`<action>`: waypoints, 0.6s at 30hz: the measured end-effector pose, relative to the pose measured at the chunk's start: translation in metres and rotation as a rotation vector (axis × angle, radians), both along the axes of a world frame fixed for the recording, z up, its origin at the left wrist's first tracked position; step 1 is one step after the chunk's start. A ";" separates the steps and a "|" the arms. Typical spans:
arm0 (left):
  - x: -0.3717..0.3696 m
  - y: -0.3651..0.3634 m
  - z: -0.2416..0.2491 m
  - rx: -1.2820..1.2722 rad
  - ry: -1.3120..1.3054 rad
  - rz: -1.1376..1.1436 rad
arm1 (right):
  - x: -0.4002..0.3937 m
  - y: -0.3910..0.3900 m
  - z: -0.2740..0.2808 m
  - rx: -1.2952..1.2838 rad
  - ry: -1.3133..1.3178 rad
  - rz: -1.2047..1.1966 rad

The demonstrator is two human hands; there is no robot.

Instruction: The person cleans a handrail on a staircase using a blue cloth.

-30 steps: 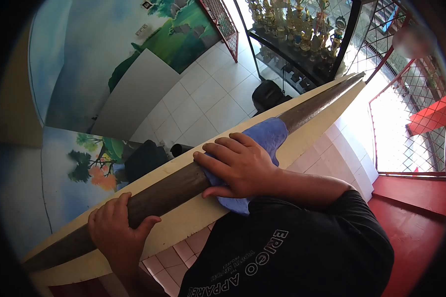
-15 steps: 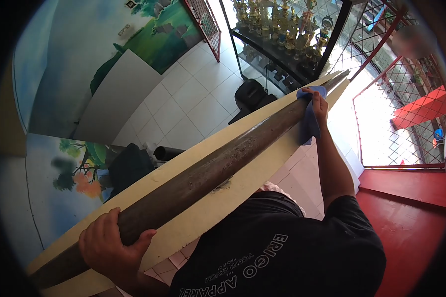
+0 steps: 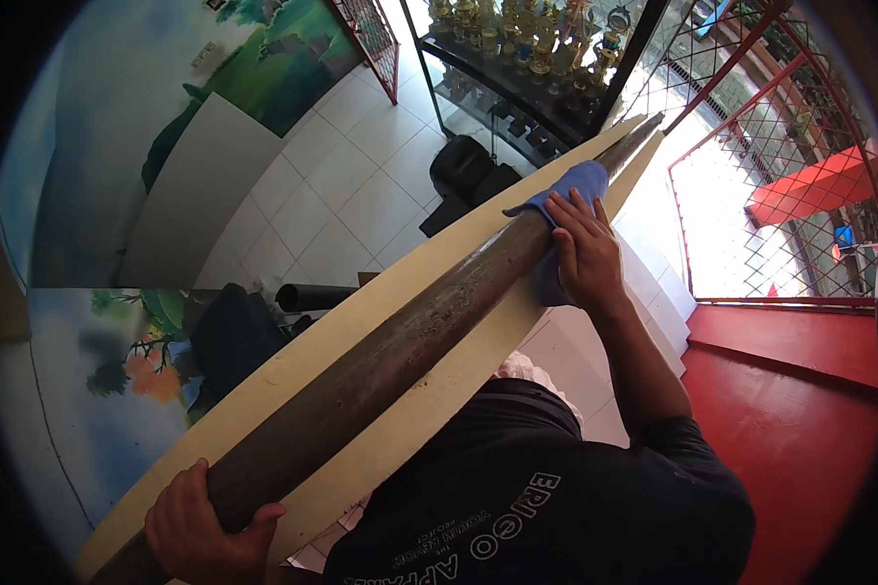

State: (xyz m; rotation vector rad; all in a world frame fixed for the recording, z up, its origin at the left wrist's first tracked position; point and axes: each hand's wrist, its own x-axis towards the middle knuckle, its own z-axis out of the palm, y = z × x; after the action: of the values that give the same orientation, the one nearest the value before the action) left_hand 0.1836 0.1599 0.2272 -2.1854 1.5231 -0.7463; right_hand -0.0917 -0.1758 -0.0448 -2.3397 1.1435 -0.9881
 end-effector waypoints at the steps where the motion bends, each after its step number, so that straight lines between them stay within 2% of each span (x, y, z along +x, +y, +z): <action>1: 0.001 0.000 0.001 0.005 -0.016 -0.014 | -0.002 0.006 0.004 0.012 0.022 -0.014; 5: 0.002 -0.005 0.009 0.063 0.009 -0.017 | -0.003 0.001 0.013 0.027 0.190 -0.041; 8: -0.009 -0.026 0.017 0.029 -0.024 -0.091 | 0.010 -0.014 0.018 0.222 0.082 -0.013; 10: -0.008 -0.027 0.017 0.017 -0.038 -0.094 | 0.004 -0.005 0.010 0.213 -0.060 0.000; 12: -0.002 -0.005 0.009 0.035 0.010 0.012 | -0.008 0.004 0.002 0.198 -0.143 0.031; 13: -0.002 -0.007 0.006 0.044 0.037 0.065 | -0.014 0.005 -0.002 0.307 -0.287 0.046; 15: -0.008 -0.024 0.016 0.020 0.023 -0.019 | -0.025 0.004 -0.008 0.542 -0.574 0.057; 16: -0.010 -0.034 0.019 0.014 0.019 -0.064 | -0.028 -0.004 -0.008 0.768 -0.873 -0.030; 17: -0.011 -0.037 0.018 0.008 0.029 -0.056 | -0.033 -0.016 -0.003 0.998 -1.159 -0.222; 18: -0.013 -0.038 0.018 0.006 0.039 -0.047 | -0.044 -0.031 -0.012 1.079 -1.300 -0.170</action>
State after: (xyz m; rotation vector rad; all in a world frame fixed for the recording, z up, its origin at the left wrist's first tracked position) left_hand 0.1710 0.1219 0.2452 -2.1788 1.5987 -0.7174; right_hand -0.1353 -0.2065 -0.0565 -0.5107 0.8709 -1.1650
